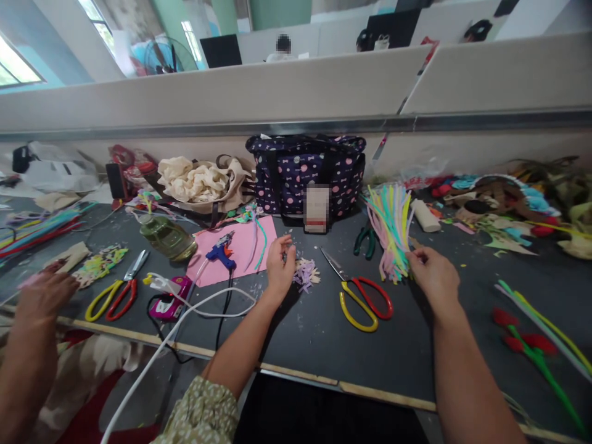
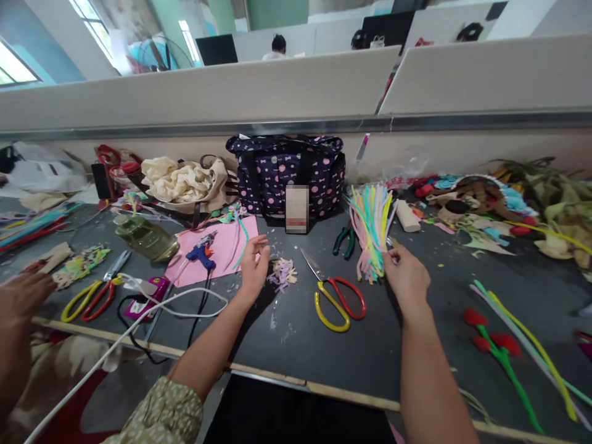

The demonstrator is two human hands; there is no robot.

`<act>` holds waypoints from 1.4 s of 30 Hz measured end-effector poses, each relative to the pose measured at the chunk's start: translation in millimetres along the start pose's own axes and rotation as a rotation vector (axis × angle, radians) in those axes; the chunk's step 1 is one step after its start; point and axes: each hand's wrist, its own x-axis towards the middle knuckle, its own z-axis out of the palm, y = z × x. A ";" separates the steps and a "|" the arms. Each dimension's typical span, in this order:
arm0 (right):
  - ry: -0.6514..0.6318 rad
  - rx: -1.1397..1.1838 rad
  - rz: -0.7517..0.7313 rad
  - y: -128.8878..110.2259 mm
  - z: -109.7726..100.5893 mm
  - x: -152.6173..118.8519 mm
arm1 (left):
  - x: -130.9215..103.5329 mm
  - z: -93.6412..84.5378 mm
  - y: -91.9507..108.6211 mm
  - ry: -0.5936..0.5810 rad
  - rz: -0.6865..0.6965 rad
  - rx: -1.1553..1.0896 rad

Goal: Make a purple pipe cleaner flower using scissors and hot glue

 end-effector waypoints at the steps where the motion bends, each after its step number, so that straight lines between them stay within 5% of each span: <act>1: 0.000 0.005 0.002 -0.5 -0.9 -0.3 | -0.1 0.4 0.7 -0.004 -0.014 -0.013; 15: -0.001 0.224 -0.125 0.9 -1.6 -4.4 | 1.7 -0.3 10.7 -0.019 0.057 0.052; 21: -0.048 0.072 -0.135 -6.4 -6.6 -9.3 | 1.3 -1.0 12.1 -0.036 0.068 0.057; 28: -0.265 0.333 -0.218 7.0 -7.0 -3.9 | 2.5 -2.2 13.3 -0.028 0.080 0.070; 32: -0.576 0.625 -0.287 6.2 -20.5 -12.5 | 2.1 -2.2 15.7 -0.038 0.112 0.073; 38: -0.942 0.656 -0.365 -2.2 -42.2 -25.2 | 2.1 -2.4 18.7 -0.035 0.152 0.077; 42: -1.021 0.719 -0.337 -1.0 -46.8 -27.7 | 2.5 -2.8 17.4 -0.041 0.152 0.077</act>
